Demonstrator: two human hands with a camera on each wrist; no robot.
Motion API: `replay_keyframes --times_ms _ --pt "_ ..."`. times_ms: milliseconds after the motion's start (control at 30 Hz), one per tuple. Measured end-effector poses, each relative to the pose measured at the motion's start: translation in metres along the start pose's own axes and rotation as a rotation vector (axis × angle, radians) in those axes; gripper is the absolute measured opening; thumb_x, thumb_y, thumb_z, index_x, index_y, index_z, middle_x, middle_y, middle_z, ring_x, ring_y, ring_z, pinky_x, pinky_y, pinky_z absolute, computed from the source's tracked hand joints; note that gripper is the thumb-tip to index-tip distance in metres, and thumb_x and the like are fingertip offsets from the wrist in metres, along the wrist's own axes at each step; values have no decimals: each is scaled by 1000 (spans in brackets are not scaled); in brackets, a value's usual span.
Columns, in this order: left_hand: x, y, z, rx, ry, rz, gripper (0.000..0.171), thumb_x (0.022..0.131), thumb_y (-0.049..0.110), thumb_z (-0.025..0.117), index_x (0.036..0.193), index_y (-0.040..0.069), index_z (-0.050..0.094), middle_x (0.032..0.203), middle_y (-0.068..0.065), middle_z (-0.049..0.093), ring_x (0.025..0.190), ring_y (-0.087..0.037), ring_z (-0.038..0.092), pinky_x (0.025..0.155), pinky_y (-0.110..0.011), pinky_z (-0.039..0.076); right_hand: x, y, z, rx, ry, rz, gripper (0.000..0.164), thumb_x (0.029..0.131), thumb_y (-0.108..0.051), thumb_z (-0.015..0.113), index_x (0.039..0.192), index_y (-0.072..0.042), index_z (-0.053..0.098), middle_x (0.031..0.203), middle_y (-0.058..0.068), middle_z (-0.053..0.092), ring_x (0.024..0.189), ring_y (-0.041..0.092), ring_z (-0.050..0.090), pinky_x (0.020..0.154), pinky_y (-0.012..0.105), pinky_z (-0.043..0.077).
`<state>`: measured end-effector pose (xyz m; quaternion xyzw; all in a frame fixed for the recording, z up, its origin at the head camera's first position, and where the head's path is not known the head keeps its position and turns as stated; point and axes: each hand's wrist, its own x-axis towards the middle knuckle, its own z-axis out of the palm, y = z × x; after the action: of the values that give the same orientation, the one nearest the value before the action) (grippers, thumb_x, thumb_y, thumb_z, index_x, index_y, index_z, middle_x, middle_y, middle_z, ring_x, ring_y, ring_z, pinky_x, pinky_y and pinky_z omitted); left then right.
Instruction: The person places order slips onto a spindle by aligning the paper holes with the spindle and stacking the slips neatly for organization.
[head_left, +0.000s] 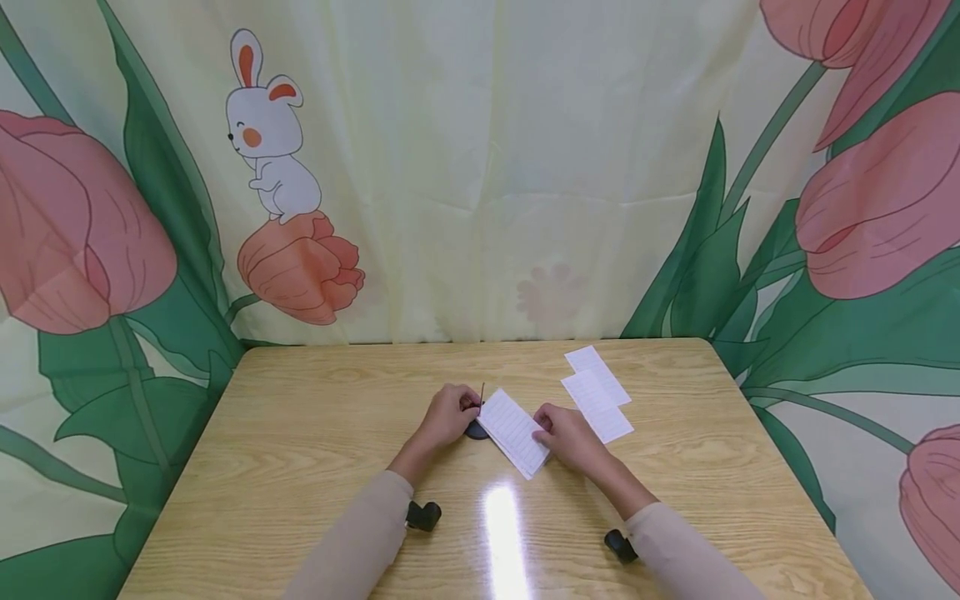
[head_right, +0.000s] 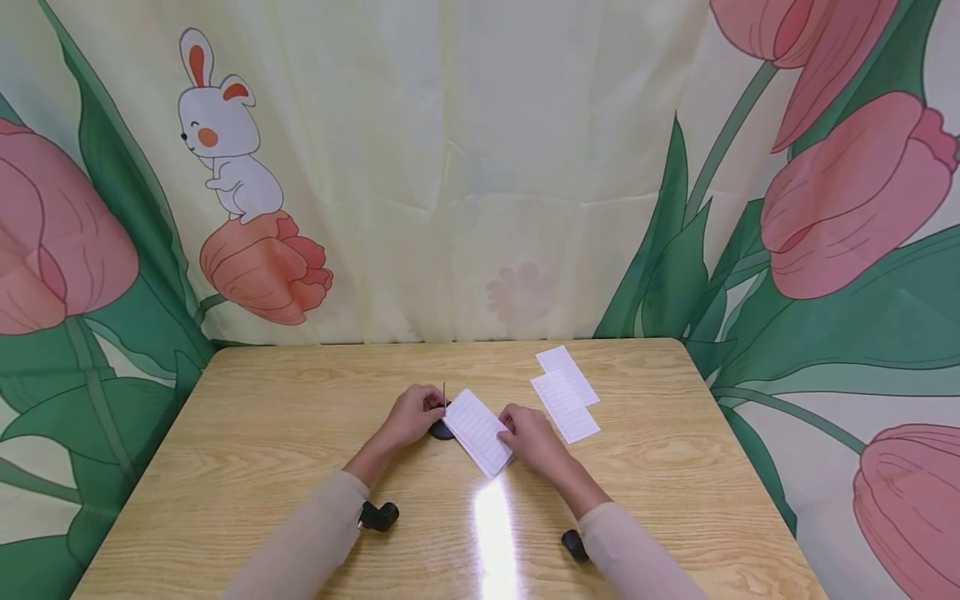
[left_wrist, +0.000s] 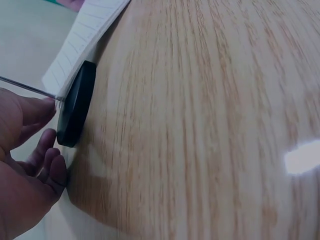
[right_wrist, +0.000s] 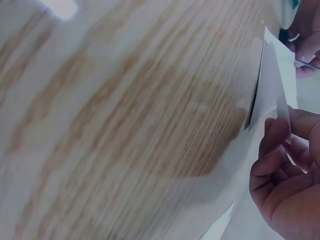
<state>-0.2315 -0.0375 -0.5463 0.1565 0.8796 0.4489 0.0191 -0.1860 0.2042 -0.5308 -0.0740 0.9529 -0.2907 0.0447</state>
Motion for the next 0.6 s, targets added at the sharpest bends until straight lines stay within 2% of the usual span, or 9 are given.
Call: replay_keyframes --times_ms 233,433,600 --pt "1 -1 6 26 12 -71 15 90 1 75 104 2 71 105 -17 55 96 -26 56 82 -37 48 -1 1 5 -9 -24 -6 16 89 -9 80 99 -8 68 80 -2 60 74 11 55 67 28 48" --pt "2 -2 10 73 17 -93 16 90 5 77 105 6 71 103 -14 55 95 -23 53 82 -35 45 -2 -1 7 -15 -27 -4 17 89 -6 79 100 -7 67 81 -1 60 74 12 54 67 28 48" --pt "2 -1 9 75 21 -105 16 91 7 77 105 8 72 103 -13 56 96 -23 53 83 -36 45 -3 -1 6 -29 -27 -5 17 89 -8 79 102 -7 67 86 0 62 78 13 57 71 32 50"
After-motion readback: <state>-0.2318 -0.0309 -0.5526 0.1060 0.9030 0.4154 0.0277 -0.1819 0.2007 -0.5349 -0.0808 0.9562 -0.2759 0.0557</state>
